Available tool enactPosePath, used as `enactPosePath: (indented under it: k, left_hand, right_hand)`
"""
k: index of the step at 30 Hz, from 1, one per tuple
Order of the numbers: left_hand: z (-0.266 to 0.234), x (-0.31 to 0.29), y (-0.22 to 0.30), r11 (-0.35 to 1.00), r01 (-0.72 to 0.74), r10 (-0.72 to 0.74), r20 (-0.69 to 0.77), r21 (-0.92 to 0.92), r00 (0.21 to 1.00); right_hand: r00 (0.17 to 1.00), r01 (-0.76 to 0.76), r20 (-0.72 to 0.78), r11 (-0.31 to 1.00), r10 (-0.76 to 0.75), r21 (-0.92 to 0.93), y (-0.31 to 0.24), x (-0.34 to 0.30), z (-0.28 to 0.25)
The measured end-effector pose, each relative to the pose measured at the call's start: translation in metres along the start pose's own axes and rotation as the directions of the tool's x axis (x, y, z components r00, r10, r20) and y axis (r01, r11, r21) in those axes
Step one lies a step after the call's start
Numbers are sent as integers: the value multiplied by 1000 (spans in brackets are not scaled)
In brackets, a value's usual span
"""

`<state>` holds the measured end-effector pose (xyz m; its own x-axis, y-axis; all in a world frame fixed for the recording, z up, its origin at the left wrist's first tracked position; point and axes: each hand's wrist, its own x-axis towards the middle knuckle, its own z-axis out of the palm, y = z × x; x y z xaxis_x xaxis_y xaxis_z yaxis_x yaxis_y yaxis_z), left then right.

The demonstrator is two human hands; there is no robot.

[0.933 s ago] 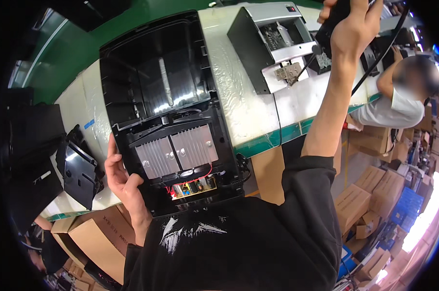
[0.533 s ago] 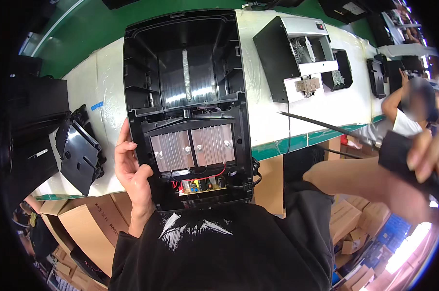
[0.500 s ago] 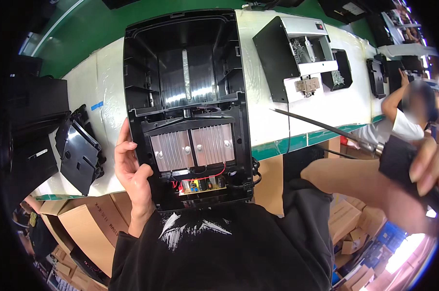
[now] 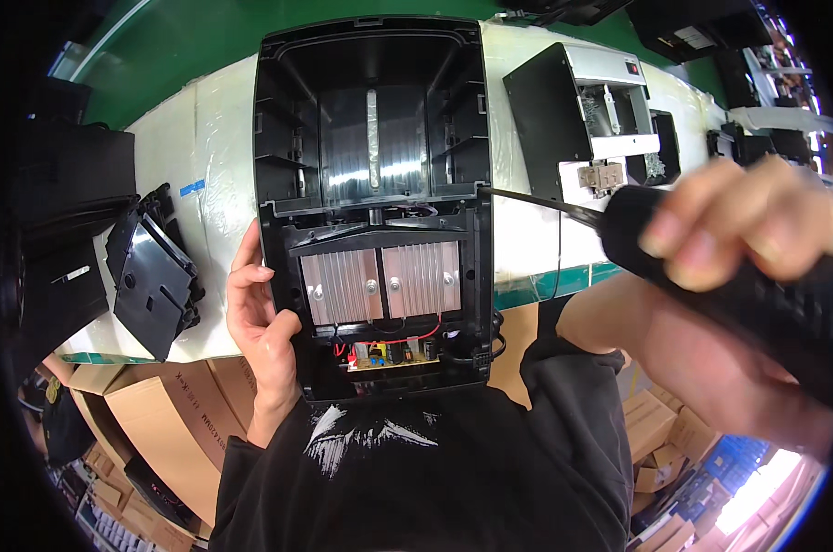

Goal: The recorder assembles black plastic electronic enclosures on a production line, including inserting internal components and securing covers with an electric screwdriver.

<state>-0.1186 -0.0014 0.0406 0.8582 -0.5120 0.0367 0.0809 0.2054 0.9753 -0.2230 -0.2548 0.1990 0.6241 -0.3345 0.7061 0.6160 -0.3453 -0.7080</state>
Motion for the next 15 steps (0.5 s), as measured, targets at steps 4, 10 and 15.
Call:
enactPosePath:
  k: [4, 10, 15]
  left_hand:
    - [2, 1, 3, 999, -11, 11, 11, 51, 1000]
    - [3, 0, 3, 999, 9, -9, -3, 45, 1000]
    - [5, 1, 4, 998, 17, -17, 2, 60, 1000]
  right_hand:
    - [996, -89, -29, 996, 89, -3, 31, -12, 4]
    - [971, -73, -226, 996, 82, 46, 55, -34, 17]
    - [961, -63, -270, 998, 69, 30, 59, -43, 14]
